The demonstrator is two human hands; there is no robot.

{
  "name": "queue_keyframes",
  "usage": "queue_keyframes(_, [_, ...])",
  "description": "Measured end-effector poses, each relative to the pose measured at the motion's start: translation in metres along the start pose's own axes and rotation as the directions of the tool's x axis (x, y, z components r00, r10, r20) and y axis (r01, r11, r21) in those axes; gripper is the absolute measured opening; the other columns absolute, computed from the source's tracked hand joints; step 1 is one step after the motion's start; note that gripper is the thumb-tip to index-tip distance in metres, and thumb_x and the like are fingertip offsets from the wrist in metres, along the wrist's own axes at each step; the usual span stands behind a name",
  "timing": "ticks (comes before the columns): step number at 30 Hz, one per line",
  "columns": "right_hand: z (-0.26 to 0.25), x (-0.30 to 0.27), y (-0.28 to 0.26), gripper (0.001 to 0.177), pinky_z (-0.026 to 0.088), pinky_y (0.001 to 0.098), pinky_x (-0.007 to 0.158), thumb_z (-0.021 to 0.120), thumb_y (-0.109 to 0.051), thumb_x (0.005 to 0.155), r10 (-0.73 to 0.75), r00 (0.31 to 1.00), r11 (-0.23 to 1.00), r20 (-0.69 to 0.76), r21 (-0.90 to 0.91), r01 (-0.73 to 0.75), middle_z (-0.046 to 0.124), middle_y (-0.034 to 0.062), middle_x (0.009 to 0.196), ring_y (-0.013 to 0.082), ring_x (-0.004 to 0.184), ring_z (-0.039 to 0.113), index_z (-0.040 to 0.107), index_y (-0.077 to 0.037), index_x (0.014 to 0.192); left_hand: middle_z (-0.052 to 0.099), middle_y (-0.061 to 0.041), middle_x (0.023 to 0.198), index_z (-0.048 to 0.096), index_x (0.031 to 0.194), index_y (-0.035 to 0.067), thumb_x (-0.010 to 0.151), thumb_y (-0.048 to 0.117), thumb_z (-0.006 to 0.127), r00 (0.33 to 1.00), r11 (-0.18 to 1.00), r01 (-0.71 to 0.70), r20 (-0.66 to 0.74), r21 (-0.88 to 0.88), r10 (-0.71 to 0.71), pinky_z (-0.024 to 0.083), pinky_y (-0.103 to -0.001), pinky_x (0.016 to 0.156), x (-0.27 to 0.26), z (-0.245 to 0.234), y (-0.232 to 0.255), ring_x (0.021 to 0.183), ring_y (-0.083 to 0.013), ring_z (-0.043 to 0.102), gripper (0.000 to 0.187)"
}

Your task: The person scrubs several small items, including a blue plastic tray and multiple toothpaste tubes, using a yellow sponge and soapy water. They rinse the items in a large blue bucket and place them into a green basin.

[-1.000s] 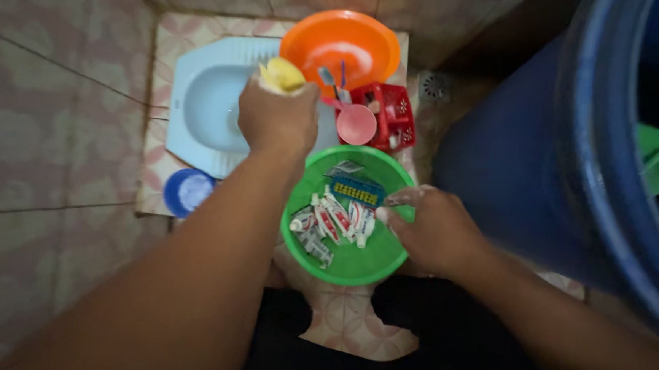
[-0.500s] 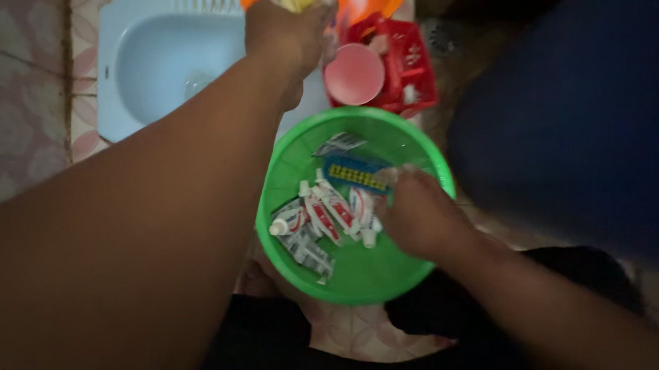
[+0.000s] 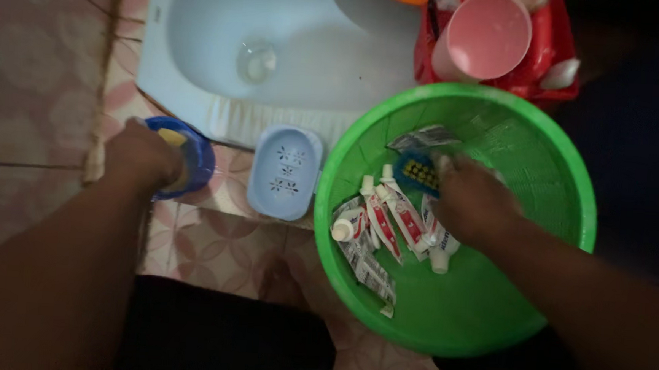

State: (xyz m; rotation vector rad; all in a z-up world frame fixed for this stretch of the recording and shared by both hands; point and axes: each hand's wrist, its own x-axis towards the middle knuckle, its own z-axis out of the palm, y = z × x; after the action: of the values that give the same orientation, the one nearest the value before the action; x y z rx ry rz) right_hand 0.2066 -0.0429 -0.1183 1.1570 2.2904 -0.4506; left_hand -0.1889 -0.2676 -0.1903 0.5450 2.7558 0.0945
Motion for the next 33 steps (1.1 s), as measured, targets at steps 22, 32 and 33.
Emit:
queue_keyframes(22, [-0.193,-0.153,-0.002,0.062,0.055,0.0387,0.070,0.052,-0.046,0.096,-0.339,0.922,-0.499,0.189,0.794,-0.346,0.062,0.0123,0.087,0.0236,0.075,0.063,0.062,0.003,0.133,0.060,-0.002,0.089,0.067,0.117,0.013,0.105,0.051,0.053,0.792,0.302,0.439,0.523,-0.846,0.315,0.051,-0.031,0.063,-0.174,-0.247,0.161,0.068,-0.0119,0.055,0.042])
queue_keyframes(32, [-0.406,-0.277,-0.041,0.051,0.055,0.0467,0.088,0.042,-0.052,0.098,-0.298,0.954,-0.607,0.020,0.767,-0.206,0.072,0.0101,0.118,0.0268,0.101,0.069,0.065,-0.013,0.120,0.069,-0.020,0.105,0.070,0.114,0.004,0.097,0.018,0.062,0.497,0.219,-0.837,-0.527,-0.502,0.689,0.052,-0.046,0.088,-0.334,-0.452,0.310,0.099,-0.0375,0.067,0.023])
queue_keyframes(33, [-0.420,-0.284,-0.041,0.051,0.055,0.0481,0.094,0.042,-0.056,0.096,-0.204,0.977,-0.575,0.068,0.799,-0.176,0.072,0.0078,0.117,0.0252,0.104,0.070,0.065,-0.015,0.115,0.067,-0.020,0.105,0.070,0.113,0.004,0.099,0.019,0.062,0.458,0.226,-0.872,-0.557,-0.435,0.693,0.051,-0.049,0.089,-0.347,-0.462,0.313,0.099,-0.0394,0.065,0.022])
